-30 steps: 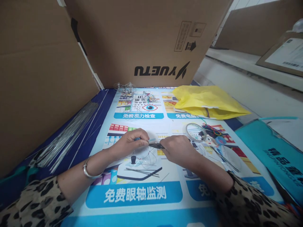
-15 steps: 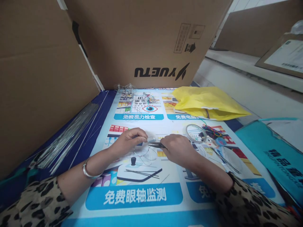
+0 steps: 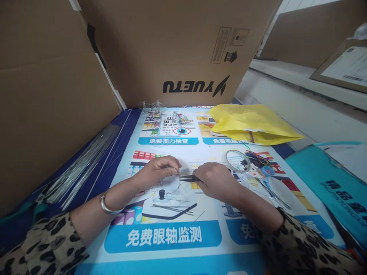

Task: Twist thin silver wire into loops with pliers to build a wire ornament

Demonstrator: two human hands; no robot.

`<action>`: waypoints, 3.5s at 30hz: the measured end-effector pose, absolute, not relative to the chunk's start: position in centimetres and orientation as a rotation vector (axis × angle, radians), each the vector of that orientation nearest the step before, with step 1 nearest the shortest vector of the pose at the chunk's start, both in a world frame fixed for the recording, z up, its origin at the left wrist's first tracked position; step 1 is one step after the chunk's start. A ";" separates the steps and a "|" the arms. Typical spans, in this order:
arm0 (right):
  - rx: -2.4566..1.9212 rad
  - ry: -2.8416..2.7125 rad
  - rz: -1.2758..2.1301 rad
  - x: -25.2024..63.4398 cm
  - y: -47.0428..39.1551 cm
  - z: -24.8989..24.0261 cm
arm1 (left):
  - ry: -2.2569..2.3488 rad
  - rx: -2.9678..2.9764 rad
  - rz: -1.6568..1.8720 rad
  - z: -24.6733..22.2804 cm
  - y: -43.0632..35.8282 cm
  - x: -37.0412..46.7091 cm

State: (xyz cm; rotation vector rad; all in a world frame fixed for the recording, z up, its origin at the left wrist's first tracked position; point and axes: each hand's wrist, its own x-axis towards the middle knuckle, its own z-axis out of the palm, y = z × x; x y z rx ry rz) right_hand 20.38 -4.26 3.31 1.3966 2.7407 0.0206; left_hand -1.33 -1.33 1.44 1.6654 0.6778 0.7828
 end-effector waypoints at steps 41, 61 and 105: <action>1.552 2.646 0.127 20.4 -4.0 3.2 | 0.755 1.650 0.827 1.4 -1.4 -1.1; 1.633 2.605 0.079 19.6 -4.7 3.4 | 0.877 1.629 0.887 1.4 -2.1 -0.7; 1.529 2.832 0.361 19.8 -2.5 0.1 | 1.200 2.340 0.415 -0.3 -2.1 -2.4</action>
